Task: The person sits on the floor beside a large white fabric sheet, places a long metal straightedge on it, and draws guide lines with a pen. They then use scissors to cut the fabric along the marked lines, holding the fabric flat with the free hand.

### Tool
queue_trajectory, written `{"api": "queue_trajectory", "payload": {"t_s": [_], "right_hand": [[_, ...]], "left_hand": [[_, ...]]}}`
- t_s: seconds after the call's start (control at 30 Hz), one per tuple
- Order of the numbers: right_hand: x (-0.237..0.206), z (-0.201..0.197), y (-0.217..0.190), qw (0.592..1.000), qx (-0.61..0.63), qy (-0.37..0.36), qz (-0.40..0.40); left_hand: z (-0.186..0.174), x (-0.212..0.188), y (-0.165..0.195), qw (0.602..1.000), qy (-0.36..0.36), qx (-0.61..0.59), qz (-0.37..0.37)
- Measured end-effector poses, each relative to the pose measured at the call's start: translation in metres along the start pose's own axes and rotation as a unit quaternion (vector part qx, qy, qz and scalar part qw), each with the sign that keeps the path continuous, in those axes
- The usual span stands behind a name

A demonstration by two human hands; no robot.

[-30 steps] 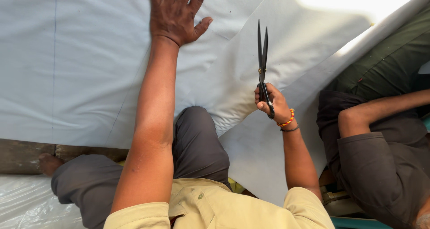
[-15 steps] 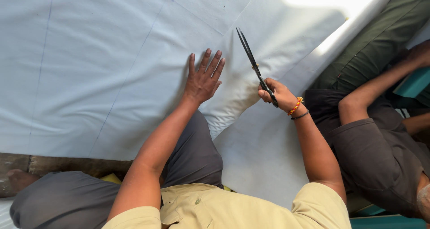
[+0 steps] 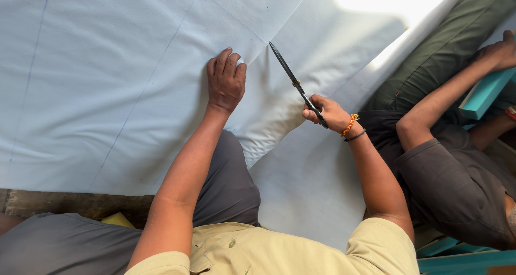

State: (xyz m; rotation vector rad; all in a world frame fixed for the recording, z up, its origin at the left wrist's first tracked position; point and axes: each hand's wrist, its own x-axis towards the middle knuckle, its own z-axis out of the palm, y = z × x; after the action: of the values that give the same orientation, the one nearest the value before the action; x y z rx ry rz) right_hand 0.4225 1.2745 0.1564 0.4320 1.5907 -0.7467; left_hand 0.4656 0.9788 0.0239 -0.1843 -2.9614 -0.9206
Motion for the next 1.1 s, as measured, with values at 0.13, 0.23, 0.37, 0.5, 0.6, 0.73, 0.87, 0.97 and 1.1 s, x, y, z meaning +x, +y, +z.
{"api": "queue_trajectory", "payload": {"t_s": [0.13,0.23,0.37,0.5,0.6,0.73,0.87,0.97,1.1], "right_hand": [[0.007,-0.012,-0.016,0.998,-0.055,0.004,-0.026],[0.019,-0.021,-0.031,0.995,-0.092,0.000,-0.046],[0.033,-0.029,-0.047,0.991,-0.121,-0.009,-0.058],[0.039,-0.033,-0.056,0.987,-0.151,-0.014,-0.051],[0.041,-0.033,-0.059,0.983,-0.173,-0.011,-0.057],[0.044,-0.030,-0.058,0.984,-0.167,-0.012,-0.060],[0.045,-0.028,-0.054,0.981,-0.179,0.000,-0.069],[0.045,-0.028,-0.053,0.978,-0.196,0.009,-0.070],[0.041,-0.027,-0.053,0.980,-0.183,0.011,-0.082]], "left_hand": [[-0.009,0.003,0.005,1.000,0.005,-0.017,-0.008],[-0.012,0.004,0.007,1.000,0.006,-0.014,-0.010],[-0.013,0.002,0.009,1.000,0.008,-0.004,-0.009],[-0.014,0.000,0.011,1.000,0.009,-0.020,-0.019],[-0.014,0.000,0.012,1.000,0.005,-0.014,-0.023],[-0.015,-0.001,0.012,1.000,-0.001,-0.007,-0.024],[-0.015,-0.002,0.012,1.000,0.000,-0.011,-0.024],[-0.014,-0.003,0.012,1.000,-0.010,-0.012,-0.027],[-0.014,-0.003,0.013,1.000,-0.003,-0.005,-0.028]]}}
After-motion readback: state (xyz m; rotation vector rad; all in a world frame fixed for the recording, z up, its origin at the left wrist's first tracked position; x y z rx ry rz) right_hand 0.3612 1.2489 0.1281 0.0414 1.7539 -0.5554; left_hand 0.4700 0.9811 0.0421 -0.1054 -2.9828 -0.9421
